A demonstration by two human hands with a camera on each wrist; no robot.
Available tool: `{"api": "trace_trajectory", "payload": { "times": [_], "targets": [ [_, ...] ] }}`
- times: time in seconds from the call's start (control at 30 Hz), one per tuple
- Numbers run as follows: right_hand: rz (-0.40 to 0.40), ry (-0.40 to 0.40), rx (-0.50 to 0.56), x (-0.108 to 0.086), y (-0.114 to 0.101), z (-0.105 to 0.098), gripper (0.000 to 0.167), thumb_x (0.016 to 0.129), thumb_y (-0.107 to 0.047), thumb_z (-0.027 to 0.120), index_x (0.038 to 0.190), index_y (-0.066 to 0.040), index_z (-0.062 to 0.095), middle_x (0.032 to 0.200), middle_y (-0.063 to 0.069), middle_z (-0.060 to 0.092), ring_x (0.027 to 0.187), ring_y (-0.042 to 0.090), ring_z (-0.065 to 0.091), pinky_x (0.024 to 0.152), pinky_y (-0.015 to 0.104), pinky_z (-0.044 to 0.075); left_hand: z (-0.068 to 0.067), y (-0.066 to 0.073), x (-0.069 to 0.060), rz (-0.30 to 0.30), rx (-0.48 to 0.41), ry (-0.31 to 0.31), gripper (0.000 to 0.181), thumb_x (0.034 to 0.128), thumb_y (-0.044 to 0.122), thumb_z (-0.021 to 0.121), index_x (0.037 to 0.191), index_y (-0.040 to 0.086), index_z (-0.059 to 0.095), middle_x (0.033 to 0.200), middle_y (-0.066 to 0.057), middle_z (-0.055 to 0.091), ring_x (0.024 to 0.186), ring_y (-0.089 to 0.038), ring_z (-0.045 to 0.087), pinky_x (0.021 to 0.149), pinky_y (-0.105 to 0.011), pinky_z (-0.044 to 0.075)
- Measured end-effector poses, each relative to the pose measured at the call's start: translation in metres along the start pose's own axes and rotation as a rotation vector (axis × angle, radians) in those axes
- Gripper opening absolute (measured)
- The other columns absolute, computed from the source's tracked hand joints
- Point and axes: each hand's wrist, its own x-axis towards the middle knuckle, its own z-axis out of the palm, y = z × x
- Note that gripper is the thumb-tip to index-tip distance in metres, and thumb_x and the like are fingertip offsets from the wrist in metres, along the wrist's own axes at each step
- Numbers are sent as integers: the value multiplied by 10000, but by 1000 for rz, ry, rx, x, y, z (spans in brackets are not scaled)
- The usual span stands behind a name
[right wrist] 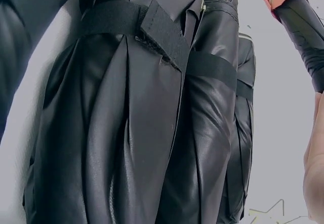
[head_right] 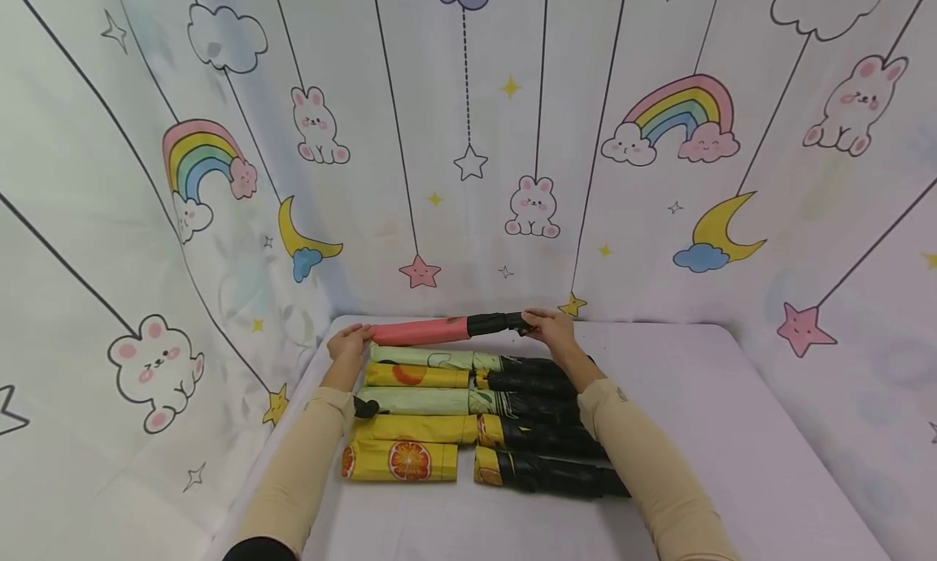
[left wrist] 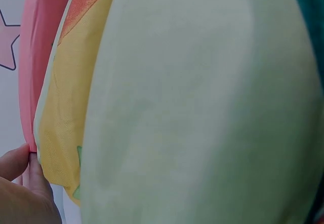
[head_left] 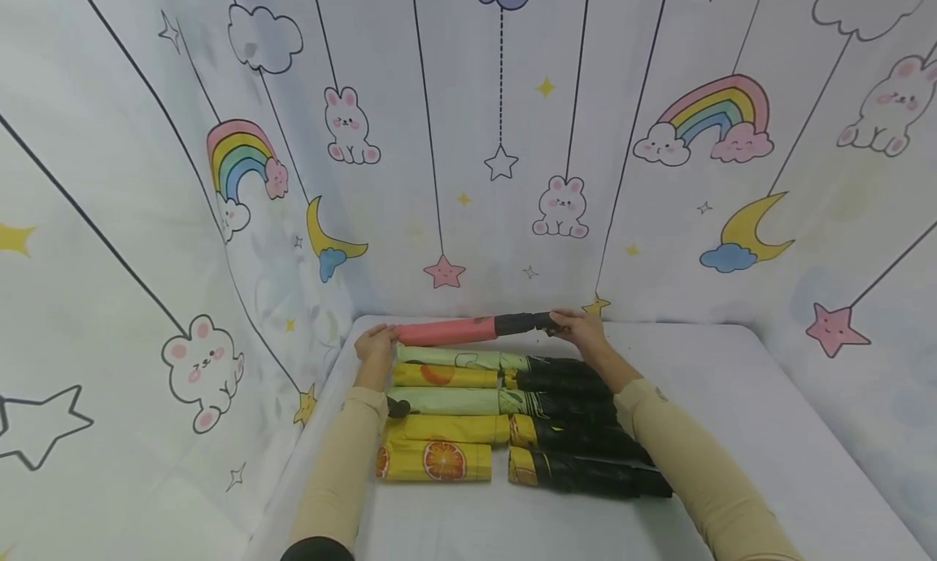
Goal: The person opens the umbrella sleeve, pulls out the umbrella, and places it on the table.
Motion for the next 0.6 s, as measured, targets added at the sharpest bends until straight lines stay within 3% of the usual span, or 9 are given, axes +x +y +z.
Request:
{"api": "trace_trajectory", "payload": {
  "times": [0.13, 0.33, 0.6],
  "targets": [
    [19, -15, 14, -2, -6, -2, 472, 1002, -110, 718, 1390, 123, 585, 1182, 118, 689, 903, 137, 716, 943, 334, 614, -1, -1, 1, 12, 29, -2, 328, 921, -164, 662, 1241, -90, 668, 1223, -274, 708, 916, -222, 770, 853, -291, 642],
    [30, -14, 32, -5, -7, -9, 489, 1009, -91, 703, 1413, 138, 552, 1214, 138, 684, 894, 126, 735, 941, 335, 614, -3, -1, 7, -23, 90, 7, 363, 902, -139, 707, 1249, -35, 688, 1191, -199, 743, 884, -178, 773, 811, -257, 644],
    [8, 6, 10, -2, -2, -18, 521, 1004, -154, 726, 1416, 118, 562, 1146, 67, 694, 877, 89, 737, 913, 292, 621, -8, 1, -1, 3, 145, -70, 429, 943, -74, 705, 1363, -42, 619, 1305, -213, 688, 1131, -271, 714, 907, -250, 615]
  ]
}}
